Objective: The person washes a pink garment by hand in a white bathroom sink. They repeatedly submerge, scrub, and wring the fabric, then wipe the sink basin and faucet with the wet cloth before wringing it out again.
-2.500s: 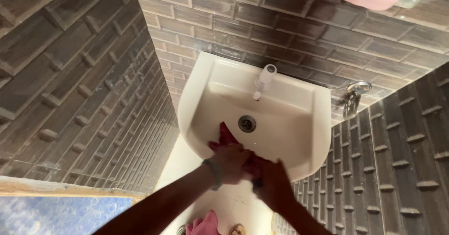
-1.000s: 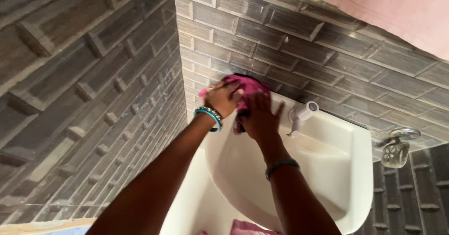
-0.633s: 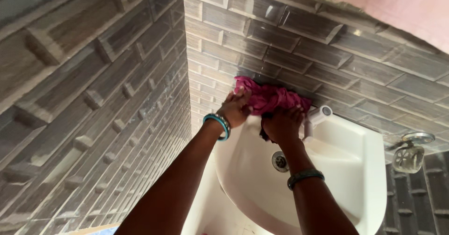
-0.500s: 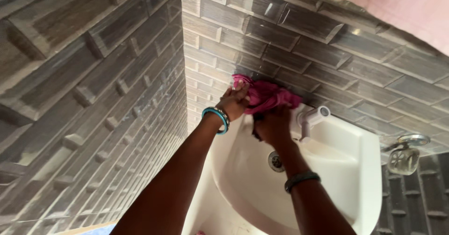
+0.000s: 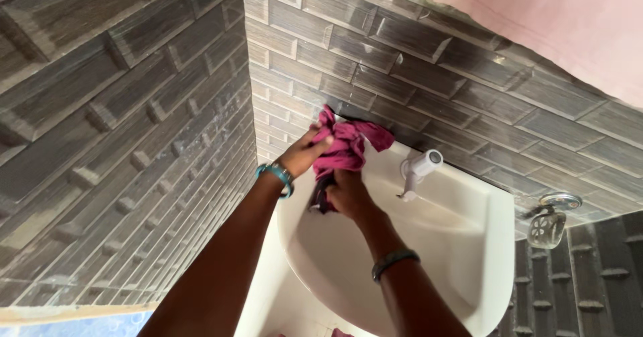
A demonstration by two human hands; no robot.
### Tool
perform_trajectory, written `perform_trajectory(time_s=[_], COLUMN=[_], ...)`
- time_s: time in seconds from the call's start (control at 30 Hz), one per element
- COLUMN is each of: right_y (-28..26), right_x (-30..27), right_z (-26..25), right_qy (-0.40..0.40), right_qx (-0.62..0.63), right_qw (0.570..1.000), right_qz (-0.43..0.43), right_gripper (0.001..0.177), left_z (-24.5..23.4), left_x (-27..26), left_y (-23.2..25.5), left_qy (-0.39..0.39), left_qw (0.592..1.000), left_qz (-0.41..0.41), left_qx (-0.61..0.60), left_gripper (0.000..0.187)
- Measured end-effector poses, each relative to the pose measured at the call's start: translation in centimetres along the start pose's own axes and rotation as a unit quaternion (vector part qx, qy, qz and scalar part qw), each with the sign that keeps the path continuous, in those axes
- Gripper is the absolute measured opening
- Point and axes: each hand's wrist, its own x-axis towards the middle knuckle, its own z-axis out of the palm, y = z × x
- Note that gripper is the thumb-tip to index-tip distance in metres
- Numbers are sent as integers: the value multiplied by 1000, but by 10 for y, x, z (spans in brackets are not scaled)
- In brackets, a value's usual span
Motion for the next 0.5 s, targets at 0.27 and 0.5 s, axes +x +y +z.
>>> perform_trajectory(time_s=[0.27,0.5], right_y=[-77,-77], right_x=[-47,13], right_z=[5,3], right_qy=[-35,111], right_qx=[73,-116], right_qw=[984,984], right_qz=[160,73], right_gripper=[74,64], left_z=[-3,0], left_x=[-76,-60], left_y=[-44,-10], left_qy=[8,138], left_qw=[991,978], left_qz=[128,-55], left_qx=[-26,149], left_gripper=[59,64])
